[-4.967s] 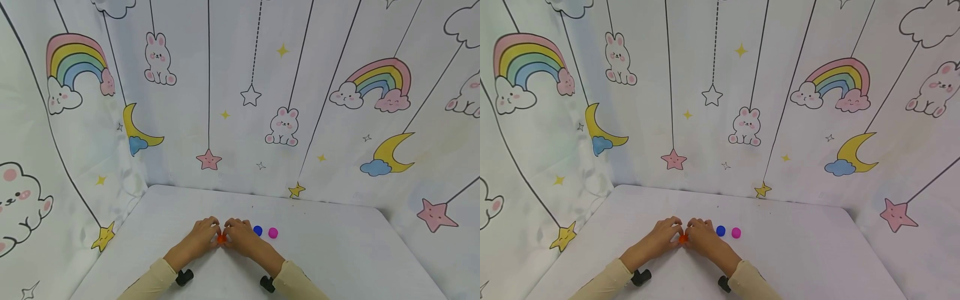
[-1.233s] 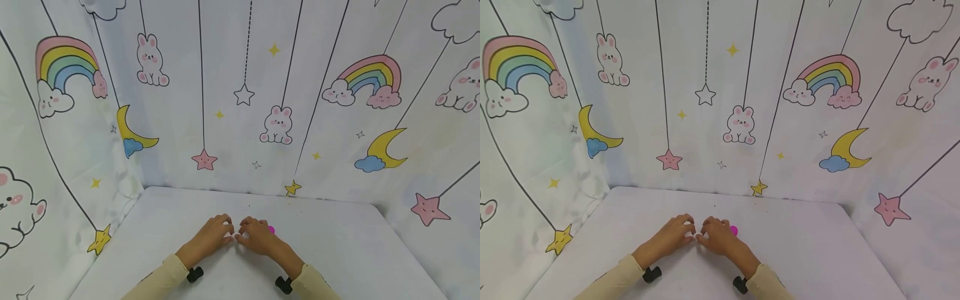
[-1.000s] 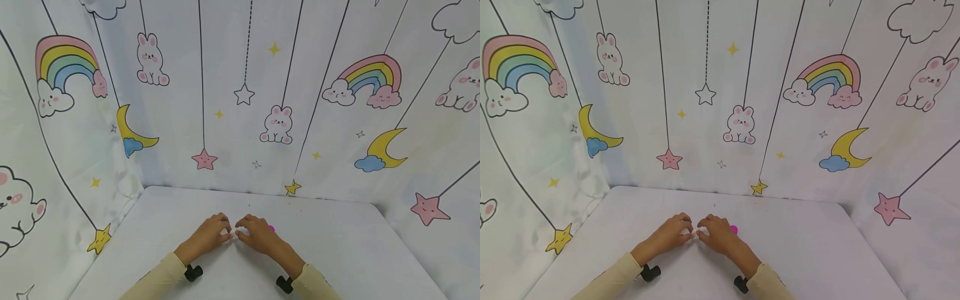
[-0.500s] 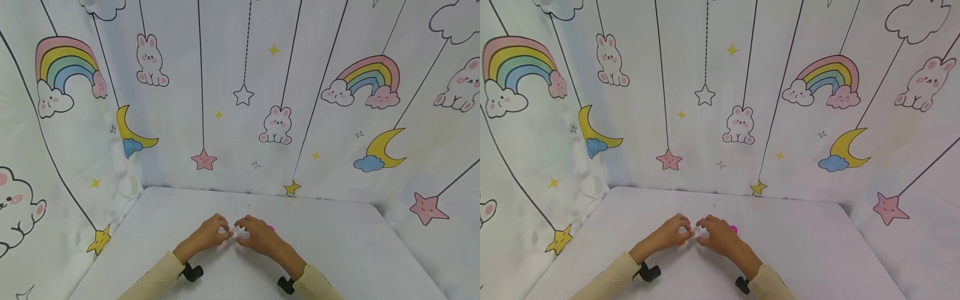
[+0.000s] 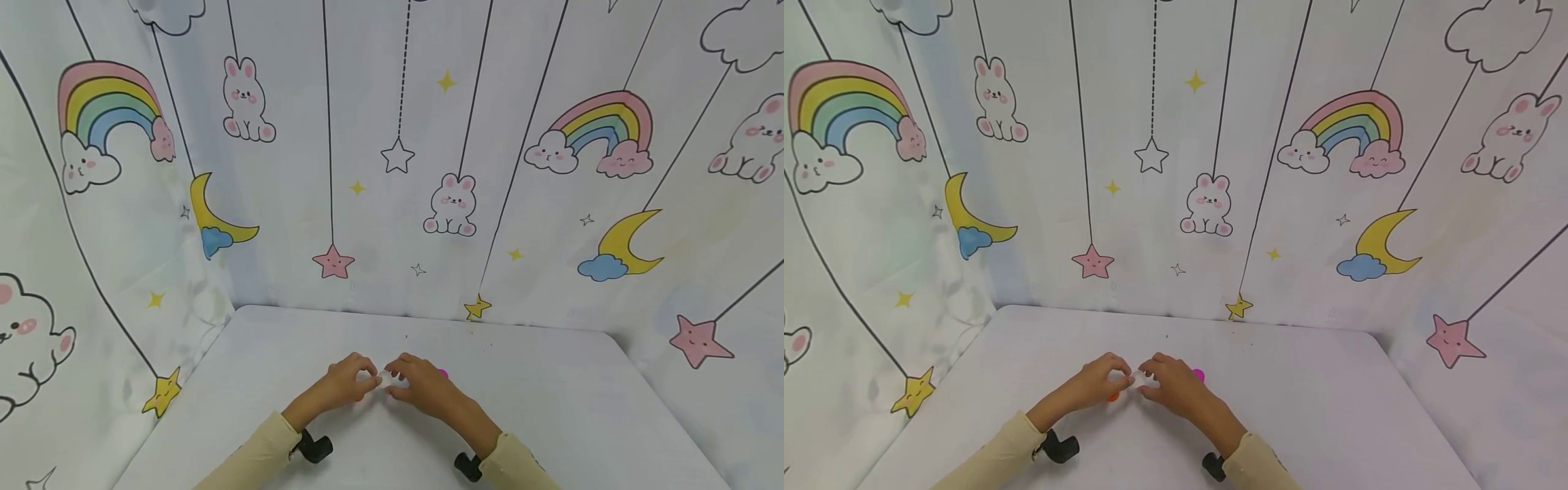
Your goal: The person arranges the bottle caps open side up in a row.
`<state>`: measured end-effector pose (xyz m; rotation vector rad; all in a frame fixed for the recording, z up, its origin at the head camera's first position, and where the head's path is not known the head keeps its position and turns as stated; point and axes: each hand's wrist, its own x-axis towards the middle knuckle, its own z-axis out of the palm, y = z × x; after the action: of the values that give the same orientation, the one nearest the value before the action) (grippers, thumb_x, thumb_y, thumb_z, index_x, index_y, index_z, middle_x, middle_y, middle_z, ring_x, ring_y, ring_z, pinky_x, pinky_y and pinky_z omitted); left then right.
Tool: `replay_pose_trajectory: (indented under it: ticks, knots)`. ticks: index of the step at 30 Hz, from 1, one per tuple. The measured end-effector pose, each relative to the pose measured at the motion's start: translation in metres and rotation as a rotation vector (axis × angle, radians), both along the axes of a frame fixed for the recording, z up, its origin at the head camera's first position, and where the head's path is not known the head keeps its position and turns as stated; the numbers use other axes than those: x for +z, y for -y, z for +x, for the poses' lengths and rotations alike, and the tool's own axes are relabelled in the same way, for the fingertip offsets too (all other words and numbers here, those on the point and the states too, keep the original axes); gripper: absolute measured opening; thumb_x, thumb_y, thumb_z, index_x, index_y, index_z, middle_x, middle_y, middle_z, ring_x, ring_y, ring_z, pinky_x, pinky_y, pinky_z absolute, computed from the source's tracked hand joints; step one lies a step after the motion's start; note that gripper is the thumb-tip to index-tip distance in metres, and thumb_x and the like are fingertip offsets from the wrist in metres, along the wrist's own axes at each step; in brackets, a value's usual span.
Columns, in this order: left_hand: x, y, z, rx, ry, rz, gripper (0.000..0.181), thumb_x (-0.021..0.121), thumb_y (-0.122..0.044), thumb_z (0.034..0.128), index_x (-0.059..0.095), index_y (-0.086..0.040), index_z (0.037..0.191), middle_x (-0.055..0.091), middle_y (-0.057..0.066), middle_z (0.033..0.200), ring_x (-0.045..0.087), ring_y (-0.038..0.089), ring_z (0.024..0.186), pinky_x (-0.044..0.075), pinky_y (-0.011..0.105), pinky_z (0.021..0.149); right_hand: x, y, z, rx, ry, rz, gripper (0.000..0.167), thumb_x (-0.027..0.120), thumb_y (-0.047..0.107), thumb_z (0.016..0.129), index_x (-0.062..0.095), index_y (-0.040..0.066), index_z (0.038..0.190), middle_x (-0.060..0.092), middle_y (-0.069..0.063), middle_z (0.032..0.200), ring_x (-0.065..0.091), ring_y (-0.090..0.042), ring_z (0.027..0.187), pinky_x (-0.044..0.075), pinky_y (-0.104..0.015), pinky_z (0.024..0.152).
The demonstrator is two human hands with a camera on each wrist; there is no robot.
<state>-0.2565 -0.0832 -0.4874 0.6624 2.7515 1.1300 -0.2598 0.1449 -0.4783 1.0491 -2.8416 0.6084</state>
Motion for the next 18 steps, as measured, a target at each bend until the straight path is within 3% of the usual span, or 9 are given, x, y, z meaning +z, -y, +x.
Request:
replay_pose_trajectory:
  ticks: [7,13,18]
  knots:
    - [-0.0005,-0.0017,0.0023,-0.05,-0.146,-0.027,0.023,0.074,-0.023,0.0999,0.068,-0.013,0.12,0.061,0.013,0.127,0.062,0.036,0.122,0.042,0.067,0.099,-0.0003,-0.0011,-0.0006,-0.004,0.008,0.006,0.032,0.08,0.028,0.096,0.073,0.013,0.123,0.069,0.004,0.107,0.069,-0.013,0.097,0.058,-0.025,0.083]
    - [-0.002,-0.0032,0.0044,-0.073,-0.258,-0.125,0.025,0.082,-0.018,0.092,0.07,-0.012,0.114,0.06,0.011,0.126,0.062,0.035,0.118,0.043,0.063,0.099,-0.0005,-0.0013,-0.0008,-0.005,0.044,0.01,0.03,0.081,0.026,0.095,0.075,0.011,0.12,0.07,0.003,0.104,0.067,-0.013,0.093,0.057,-0.026,0.08]
    - [-0.0075,-0.005,0.0053,-0.081,-0.348,-0.221,0.023,0.083,-0.018,0.0917,0.069,-0.014,0.11,0.058,0.007,0.126,0.06,0.031,0.122,0.04,0.058,0.106,-0.0029,-0.0004,-0.0023,-0.01,0.028,0.064,0.03,0.082,0.028,0.095,0.077,0.013,0.12,0.071,0.003,0.102,0.065,-0.011,0.091,0.056,-0.031,0.083]
